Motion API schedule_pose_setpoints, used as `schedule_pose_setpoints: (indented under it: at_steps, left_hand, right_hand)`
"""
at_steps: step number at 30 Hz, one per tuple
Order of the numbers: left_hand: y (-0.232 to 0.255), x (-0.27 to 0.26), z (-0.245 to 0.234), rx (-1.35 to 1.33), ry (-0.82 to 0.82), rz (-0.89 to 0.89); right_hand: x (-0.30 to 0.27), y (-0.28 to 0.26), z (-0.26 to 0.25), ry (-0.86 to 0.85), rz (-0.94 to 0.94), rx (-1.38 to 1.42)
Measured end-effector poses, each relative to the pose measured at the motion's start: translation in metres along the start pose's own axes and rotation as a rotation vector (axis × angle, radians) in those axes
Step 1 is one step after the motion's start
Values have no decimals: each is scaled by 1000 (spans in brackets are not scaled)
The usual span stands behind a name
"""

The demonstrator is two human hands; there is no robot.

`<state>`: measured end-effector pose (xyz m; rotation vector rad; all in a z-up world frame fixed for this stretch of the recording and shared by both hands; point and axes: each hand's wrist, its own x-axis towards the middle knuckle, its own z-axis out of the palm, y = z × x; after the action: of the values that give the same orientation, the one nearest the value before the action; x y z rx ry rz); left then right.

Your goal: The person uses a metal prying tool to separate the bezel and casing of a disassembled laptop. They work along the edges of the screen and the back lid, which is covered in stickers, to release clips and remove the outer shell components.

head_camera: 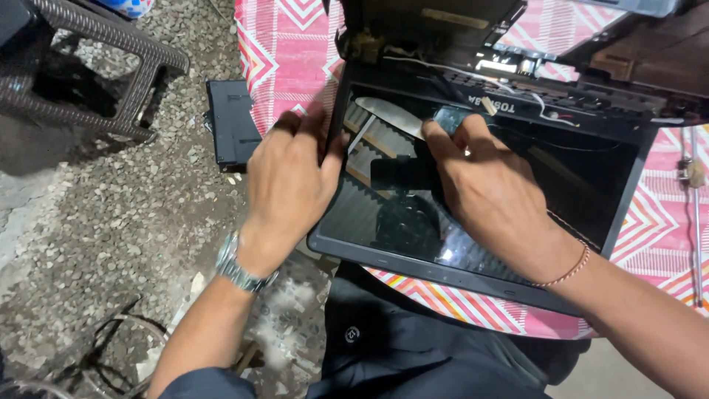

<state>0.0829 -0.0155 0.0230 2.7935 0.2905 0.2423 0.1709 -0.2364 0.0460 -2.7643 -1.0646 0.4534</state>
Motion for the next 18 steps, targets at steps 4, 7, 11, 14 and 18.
schedule_pose_setpoints:
  at_steps: [4, 7, 11, 14, 18]
  left_hand:
    - [5, 20, 14, 18, 51, 34]
    - [8, 23, 22, 3, 132, 77]
    - [14, 23, 31, 126, 83, 42]
    - [17, 24, 37, 228, 148, 75]
    - [15, 29, 36, 391, 187, 144]
  right_hand:
    - [5, 2, 3, 29, -23, -47]
    - [8, 1, 8, 46, -17, -38]
    - [11, 3, 12, 86, -63, -46]
    - [13, 2, 12, 54, -60, -65]
    - [11, 4, 23, 135, -94, -211]
